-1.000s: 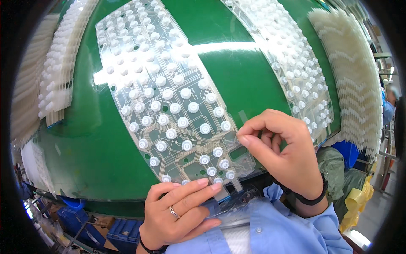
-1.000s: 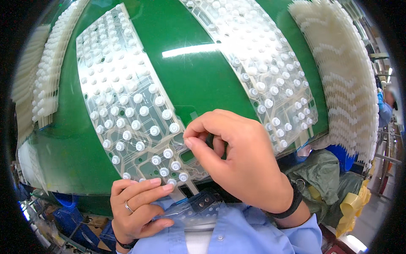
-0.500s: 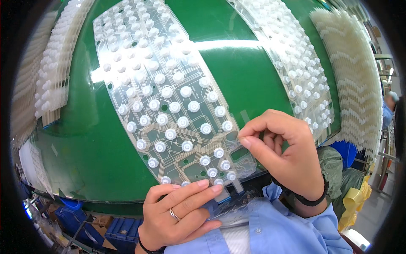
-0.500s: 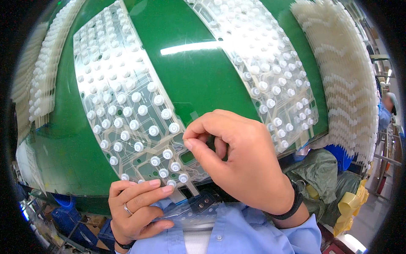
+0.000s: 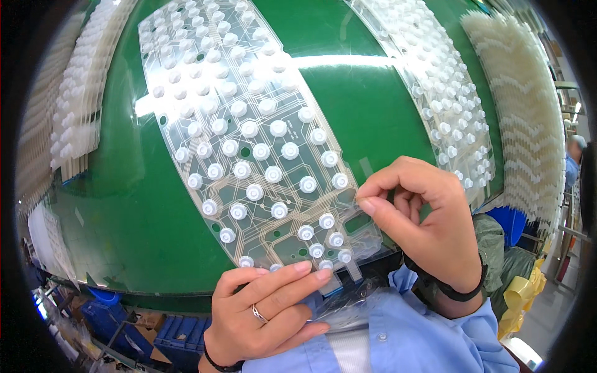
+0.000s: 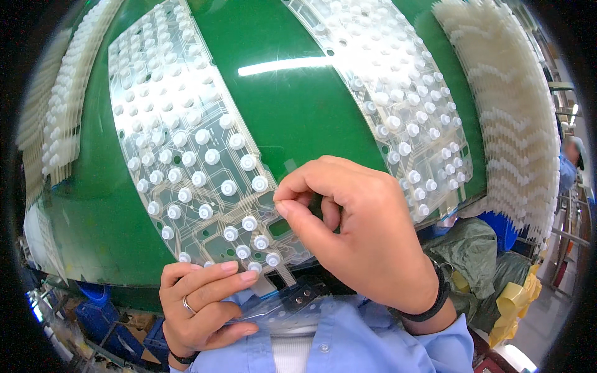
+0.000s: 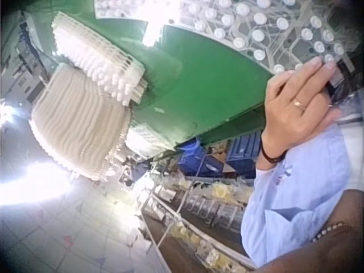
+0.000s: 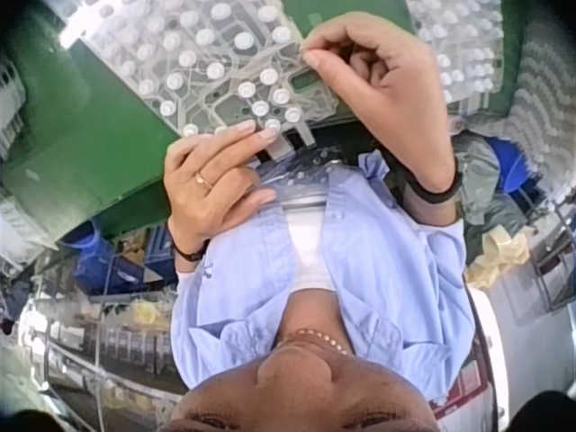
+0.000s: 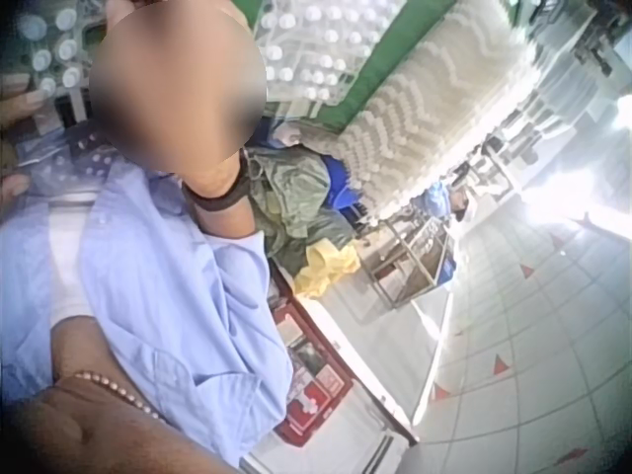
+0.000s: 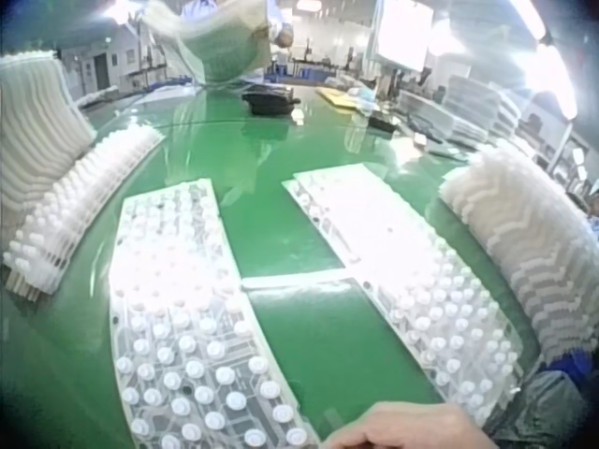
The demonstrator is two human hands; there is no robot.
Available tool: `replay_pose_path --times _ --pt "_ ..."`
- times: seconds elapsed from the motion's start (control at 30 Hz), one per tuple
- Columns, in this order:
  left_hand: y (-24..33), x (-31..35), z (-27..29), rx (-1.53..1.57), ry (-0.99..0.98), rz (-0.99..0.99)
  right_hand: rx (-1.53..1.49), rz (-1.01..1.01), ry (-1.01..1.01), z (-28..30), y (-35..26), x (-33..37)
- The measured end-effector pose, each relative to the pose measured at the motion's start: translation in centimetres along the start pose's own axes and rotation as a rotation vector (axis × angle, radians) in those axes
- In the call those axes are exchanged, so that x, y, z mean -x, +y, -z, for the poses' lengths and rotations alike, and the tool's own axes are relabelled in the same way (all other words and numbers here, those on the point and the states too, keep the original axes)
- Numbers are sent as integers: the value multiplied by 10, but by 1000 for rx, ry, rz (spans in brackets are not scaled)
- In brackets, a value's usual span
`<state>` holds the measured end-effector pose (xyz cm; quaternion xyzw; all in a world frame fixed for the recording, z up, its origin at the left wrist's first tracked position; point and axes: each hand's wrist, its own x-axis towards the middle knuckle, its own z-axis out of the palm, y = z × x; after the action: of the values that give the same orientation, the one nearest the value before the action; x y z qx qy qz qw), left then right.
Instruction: The recorder is assembling or inspecting flexible keyboard circuit membranes at a factory workstation, stacking and aligning them.
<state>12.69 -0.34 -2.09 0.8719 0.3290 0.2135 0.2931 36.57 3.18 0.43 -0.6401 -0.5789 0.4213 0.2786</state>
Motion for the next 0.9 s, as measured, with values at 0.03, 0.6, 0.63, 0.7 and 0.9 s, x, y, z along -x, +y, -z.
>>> replay_pose_path --times 0.03,0.6,0.63,0.7,0.9 --pt "0 0 0 -1 0 2 6 4 0 0 0 0" --pt "-1 1 0 0 3 -7 92 40 47 -6 -2 0" --pt "-1 1 0 1 3 -6 97 37 53 -6 -2 0" --pt "-1 0 0 -3 -2 -7 107 42 67 -8 -3 0" --pt "0 1 2 2 -7 -2 187 113 101 -14 -1 4"
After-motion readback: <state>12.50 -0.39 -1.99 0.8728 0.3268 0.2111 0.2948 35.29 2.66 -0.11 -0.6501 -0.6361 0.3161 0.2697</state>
